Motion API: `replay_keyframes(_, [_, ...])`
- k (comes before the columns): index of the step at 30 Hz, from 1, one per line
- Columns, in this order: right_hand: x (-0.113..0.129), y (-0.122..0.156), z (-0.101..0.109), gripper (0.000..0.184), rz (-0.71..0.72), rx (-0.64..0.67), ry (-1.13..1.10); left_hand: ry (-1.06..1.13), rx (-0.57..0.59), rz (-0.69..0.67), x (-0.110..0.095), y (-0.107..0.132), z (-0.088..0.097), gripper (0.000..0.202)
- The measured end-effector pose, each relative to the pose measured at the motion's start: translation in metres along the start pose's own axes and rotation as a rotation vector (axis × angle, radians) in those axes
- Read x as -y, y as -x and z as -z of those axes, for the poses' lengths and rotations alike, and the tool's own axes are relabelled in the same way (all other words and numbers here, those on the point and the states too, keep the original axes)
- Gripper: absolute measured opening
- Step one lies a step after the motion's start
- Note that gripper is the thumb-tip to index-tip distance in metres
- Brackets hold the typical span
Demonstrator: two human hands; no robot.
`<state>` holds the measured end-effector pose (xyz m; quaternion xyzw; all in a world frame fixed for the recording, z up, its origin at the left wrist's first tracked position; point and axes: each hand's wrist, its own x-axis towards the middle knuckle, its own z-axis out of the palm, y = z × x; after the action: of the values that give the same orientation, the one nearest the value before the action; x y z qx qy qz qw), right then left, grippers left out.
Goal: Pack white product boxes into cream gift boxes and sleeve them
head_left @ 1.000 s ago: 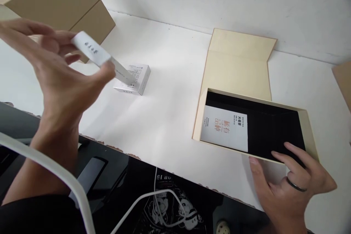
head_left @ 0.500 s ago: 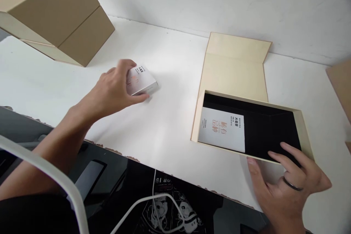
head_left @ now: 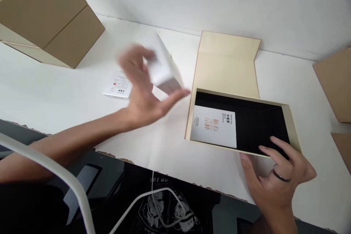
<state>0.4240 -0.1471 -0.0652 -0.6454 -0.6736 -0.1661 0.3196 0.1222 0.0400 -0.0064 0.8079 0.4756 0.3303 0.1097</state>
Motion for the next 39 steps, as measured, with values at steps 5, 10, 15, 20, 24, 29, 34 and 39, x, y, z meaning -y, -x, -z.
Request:
replay_keyframes(5, [0.005,-0.003,0.0,0.031,-0.021,0.024,-0.015,0.17,0.03,-0.228,0.003,0.008,-0.006,0.093])
replay_keyframes(10, [0.009,-0.004,-0.001,0.029,-0.03,0.016,-0.024,0.125,0.042,-0.32,-0.046,-0.01,0.02,0.095])
replay_keyframes(15, [0.009,-0.005,0.0,0.031,-0.029,0.027,-0.03,-0.027,0.46,-0.477,-0.077,-0.001,0.01,0.064])
replay_keyframes(20, [0.009,-0.006,-0.001,0.031,-0.035,0.027,-0.035,-0.058,0.501,-0.42,-0.086,0.004,0.008,0.051])
replay_keyframes(24, [0.005,-0.004,-0.003,0.065,-0.033,-0.013,-0.142,-0.058,0.559,-0.421,-0.101,-0.009,0.002,0.057])
replay_keyframes(29, [-0.005,0.002,-0.004,0.075,-0.045,-0.129,-0.336,-0.054,0.857,-0.422,-0.144,-0.044,-0.031,0.049])
replay_keyframes(34, [-0.008,0.005,-0.004,0.065,-0.044,-0.113,-0.387,0.03,1.15,-0.37,-0.168,-0.061,-0.05,0.05])
replay_keyframes(39, [-0.009,0.005,-0.005,0.066,-0.033,-0.134,-0.418,0.19,0.629,-0.301,-0.128,-0.038,-0.026,0.041])
